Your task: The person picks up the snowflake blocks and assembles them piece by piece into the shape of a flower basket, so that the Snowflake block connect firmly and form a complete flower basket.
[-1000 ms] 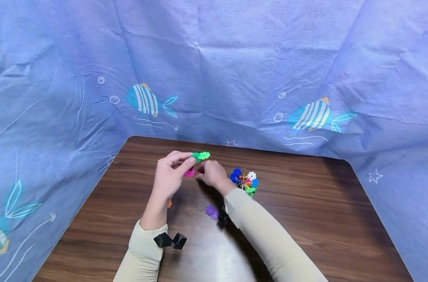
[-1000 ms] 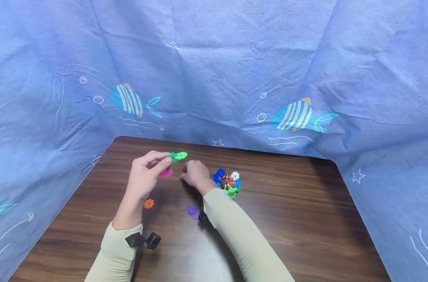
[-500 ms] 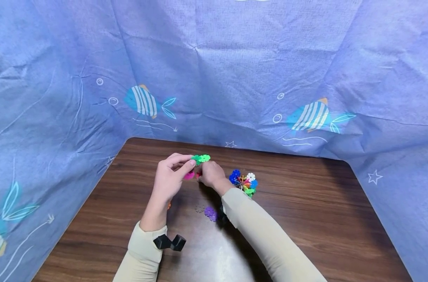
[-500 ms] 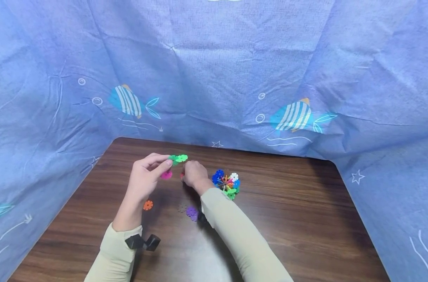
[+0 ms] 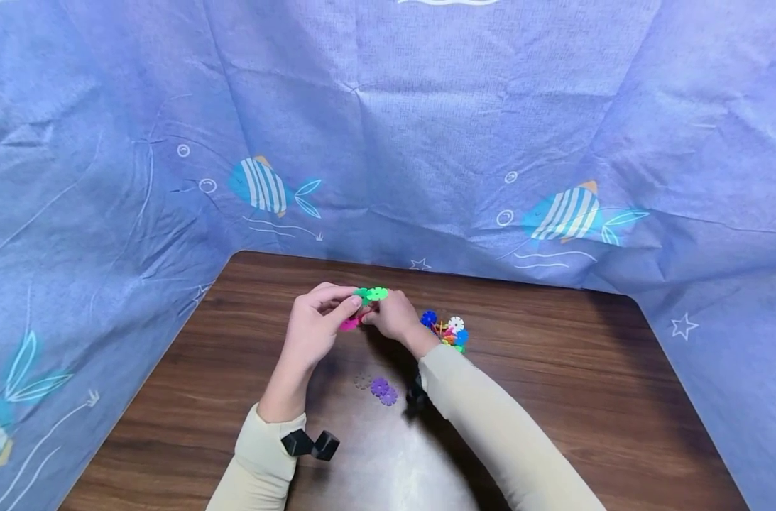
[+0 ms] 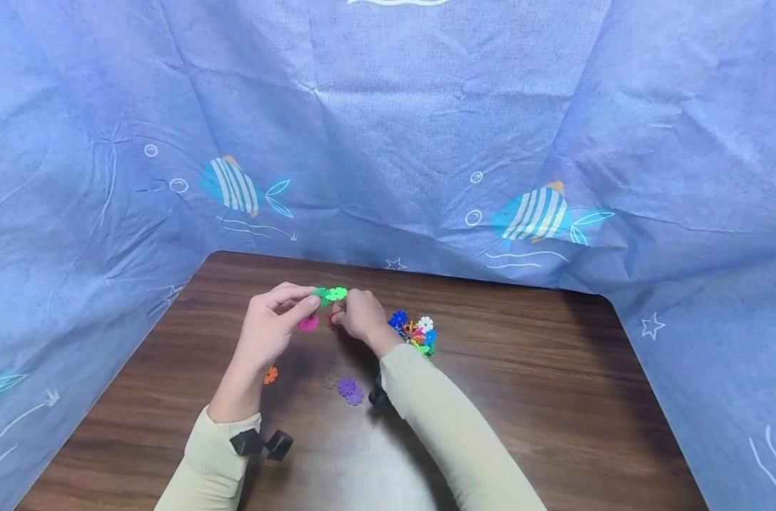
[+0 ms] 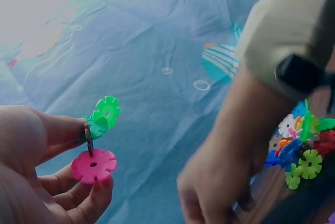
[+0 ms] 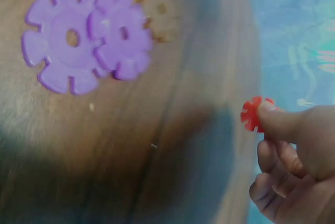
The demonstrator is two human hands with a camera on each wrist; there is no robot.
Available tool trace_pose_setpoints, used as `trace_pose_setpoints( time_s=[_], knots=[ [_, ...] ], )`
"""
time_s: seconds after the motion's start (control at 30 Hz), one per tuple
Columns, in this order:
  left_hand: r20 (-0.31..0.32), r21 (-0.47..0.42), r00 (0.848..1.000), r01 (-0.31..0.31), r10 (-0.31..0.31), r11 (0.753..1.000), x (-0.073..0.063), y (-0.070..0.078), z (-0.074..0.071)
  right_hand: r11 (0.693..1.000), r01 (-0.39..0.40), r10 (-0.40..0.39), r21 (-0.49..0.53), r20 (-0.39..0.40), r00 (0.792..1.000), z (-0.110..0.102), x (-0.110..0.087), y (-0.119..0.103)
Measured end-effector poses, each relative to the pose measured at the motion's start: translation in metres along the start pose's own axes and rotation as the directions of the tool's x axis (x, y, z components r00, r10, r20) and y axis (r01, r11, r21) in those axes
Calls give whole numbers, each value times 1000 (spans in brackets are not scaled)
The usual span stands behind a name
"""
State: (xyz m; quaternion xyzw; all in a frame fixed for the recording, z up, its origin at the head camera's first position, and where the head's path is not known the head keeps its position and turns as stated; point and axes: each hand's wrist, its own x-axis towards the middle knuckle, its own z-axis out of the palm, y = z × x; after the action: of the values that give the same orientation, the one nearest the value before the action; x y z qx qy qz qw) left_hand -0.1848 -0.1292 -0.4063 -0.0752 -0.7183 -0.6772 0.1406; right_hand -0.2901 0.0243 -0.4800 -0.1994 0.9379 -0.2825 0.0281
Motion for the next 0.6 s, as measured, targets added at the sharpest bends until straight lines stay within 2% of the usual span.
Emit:
trace_pose_setpoints(
  time_s=[0.13,0.23,0.3,0.4,0.5,0.53,0.6],
  knots=[
    [13,-42,1000,15,-15,999,0,1,4,982,37,-23,186,-79,997,-27,-14,6],
    [15,-59,1000,12,-12,998,0,0,7,938,102,-50,331,-163,985,-47,-30,12],
    [21,-61,1000,6,-5,998,0,0,9,884,147,-51,444,-221,974,-58,-44,15],
    [39,-63,999,0,3,998,-1,1,13,786,203,-32,584,-289,957,-71,-68,17],
    [64,-71,998,8,-4,997,-3,1,17,697,222,30,682,-337,941,-80,-91,17],
    [73,-70,997,11,-6,997,-4,1,18,671,226,54,707,-350,935,-82,-98,17],
    [90,-65,996,15,-9,998,-5,0,21,638,230,97,735,-373,923,-85,-108,17]
  ],
)
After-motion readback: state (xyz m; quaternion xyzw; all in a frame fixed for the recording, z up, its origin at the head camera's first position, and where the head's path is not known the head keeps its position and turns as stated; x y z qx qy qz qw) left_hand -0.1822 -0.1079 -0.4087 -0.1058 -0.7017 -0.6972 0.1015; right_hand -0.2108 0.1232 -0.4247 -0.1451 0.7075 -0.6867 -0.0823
